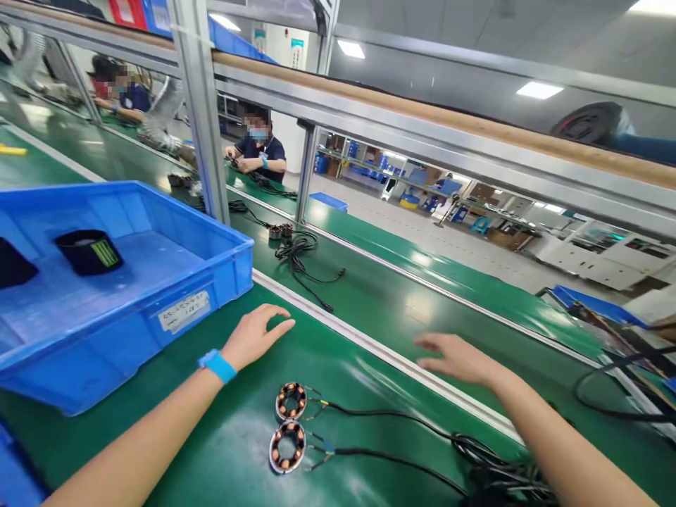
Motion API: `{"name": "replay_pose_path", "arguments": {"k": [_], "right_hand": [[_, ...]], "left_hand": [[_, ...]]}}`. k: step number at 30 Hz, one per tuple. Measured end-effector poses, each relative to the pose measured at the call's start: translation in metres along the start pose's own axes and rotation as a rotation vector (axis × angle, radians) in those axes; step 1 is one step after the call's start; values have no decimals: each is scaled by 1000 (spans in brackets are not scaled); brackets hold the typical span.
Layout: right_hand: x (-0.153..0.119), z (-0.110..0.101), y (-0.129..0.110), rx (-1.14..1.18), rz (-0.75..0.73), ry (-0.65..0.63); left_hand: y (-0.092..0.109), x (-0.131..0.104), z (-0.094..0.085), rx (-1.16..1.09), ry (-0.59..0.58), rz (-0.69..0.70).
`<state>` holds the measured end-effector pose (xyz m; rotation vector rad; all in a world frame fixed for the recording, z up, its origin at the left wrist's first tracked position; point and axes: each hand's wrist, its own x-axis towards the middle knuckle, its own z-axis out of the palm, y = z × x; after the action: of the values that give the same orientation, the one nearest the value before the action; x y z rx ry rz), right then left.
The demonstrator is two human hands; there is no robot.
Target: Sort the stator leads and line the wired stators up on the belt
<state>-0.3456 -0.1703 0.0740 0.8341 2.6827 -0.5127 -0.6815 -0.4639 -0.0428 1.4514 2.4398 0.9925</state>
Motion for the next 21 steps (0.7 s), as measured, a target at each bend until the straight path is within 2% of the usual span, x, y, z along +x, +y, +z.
{"name": "replay_pose_path", "arguments": {"k": [2, 5, 7, 9, 12, 15, 18, 21], "right_hand": [[59, -6, -69, -11, -73, 76], [152, -3, -160, 25, -69, 177], [208, 2, -203, 72, -34, 239], [256, 8, -232, 124, 15, 275], [309, 18, -260, 175, 52, 290], [344, 31, -273, 166, 39, 270], [360, 42, -270, 107, 49, 242], [354, 47, -248, 32, 51, 236]], "left_hand": [[-13, 9, 13, 59, -10, -47], [-24, 3, 29, 138, -68, -35], [-25, -4, 34, 179, -105, -17], [-24, -7, 36, 213, -137, -19], [-19, -6, 36, 245, -188, -40], [-16, -4, 34, 251, -248, -56], [-13, -4, 30, 233, -298, -62], [-11, -5, 28, 211, -318, -68]]}}
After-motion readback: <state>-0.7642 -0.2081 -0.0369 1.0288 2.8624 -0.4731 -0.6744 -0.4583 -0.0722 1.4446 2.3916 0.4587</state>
